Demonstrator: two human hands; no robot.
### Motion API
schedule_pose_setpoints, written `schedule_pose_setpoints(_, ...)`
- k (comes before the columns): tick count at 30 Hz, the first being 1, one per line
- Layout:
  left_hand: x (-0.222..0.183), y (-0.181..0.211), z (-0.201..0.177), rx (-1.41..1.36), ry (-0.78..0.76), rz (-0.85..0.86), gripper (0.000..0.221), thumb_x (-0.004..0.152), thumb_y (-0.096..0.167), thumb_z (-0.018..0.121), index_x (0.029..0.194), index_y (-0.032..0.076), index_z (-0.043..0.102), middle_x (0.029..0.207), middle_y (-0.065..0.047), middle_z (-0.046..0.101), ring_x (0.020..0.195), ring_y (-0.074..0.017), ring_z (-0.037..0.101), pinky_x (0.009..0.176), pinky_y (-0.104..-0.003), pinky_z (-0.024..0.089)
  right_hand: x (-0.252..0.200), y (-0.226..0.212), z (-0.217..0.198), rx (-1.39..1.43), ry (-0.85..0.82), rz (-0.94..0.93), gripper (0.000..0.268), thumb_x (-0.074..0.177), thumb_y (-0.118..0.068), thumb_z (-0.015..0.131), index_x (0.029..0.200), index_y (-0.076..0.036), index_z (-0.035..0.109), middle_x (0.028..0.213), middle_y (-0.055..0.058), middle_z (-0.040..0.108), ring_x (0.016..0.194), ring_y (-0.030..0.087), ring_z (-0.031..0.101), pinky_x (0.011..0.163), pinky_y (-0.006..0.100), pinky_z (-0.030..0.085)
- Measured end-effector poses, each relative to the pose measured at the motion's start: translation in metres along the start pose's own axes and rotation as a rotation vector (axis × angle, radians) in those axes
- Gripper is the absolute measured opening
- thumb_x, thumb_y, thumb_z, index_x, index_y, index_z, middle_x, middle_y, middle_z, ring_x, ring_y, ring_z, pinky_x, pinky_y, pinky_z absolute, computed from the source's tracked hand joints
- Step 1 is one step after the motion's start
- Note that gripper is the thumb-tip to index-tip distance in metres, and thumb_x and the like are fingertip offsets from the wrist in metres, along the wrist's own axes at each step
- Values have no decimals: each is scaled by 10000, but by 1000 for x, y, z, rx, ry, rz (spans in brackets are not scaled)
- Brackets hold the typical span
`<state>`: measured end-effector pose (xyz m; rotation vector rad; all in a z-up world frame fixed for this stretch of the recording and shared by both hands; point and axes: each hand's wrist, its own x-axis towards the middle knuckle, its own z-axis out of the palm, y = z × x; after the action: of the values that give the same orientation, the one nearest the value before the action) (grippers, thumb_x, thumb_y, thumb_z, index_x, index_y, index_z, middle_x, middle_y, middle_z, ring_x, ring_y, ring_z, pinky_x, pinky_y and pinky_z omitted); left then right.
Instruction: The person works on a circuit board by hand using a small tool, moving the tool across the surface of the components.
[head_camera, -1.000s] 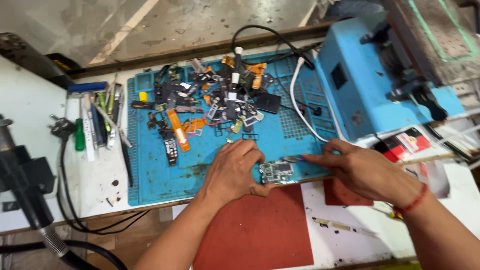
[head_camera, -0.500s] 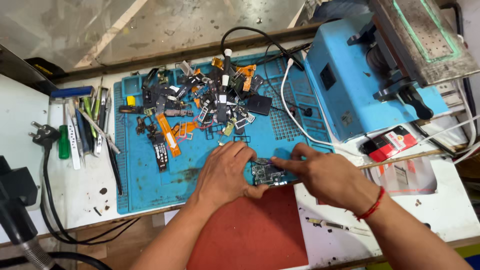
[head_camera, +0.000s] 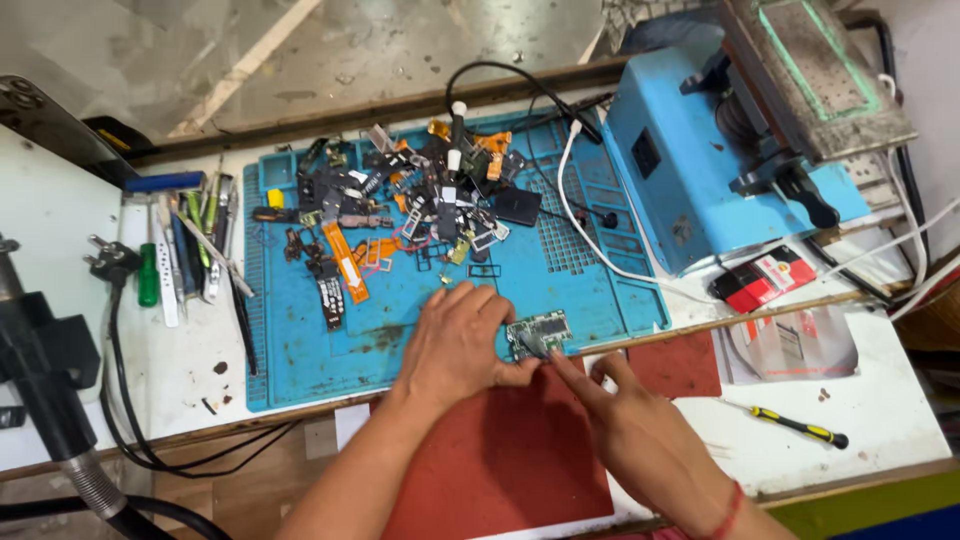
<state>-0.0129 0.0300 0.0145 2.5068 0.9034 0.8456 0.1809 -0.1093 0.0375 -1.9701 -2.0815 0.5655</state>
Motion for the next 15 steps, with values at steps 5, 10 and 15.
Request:
schedule_pose_setpoints(5, -11, 9, 13, 27, 35, -107, 541, 513, 444, 913, 804, 78, 642, 828, -85, 604, 851, -309, 599, 770, -462, 471, -5, 17, 4, -105, 109, 37, 663, 843, -11, 560, 1480, -192, 546, 1104, 176, 610, 701, 371, 680, 616, 487, 568)
schedule_pose_setpoints(10, -9, 10, 16, 114, 82, -155, 560, 547, 504, 892, 757, 58, 627, 800, -106, 596, 833, -316, 589, 760, -475, 473, 4, 7, 3, -8, 102, 32, 590, 868, -55, 587, 1434, -218, 567, 1056, 144, 614, 672, 359, 679, 579, 481, 556)
schedule_pose_setpoints(15, -10, 15, 17, 127, 88, -191, 507, 599, 479, 874, 727, 63, 614, 779, -86, 579, 809, -293, 579, 750, -454, 483, 12, -6, -3, -160, -36, 31, 636, 883, -118, 592, 1491, -298, 546, 1108, 103, 612, 598, 359, 676, 569, 497, 550)
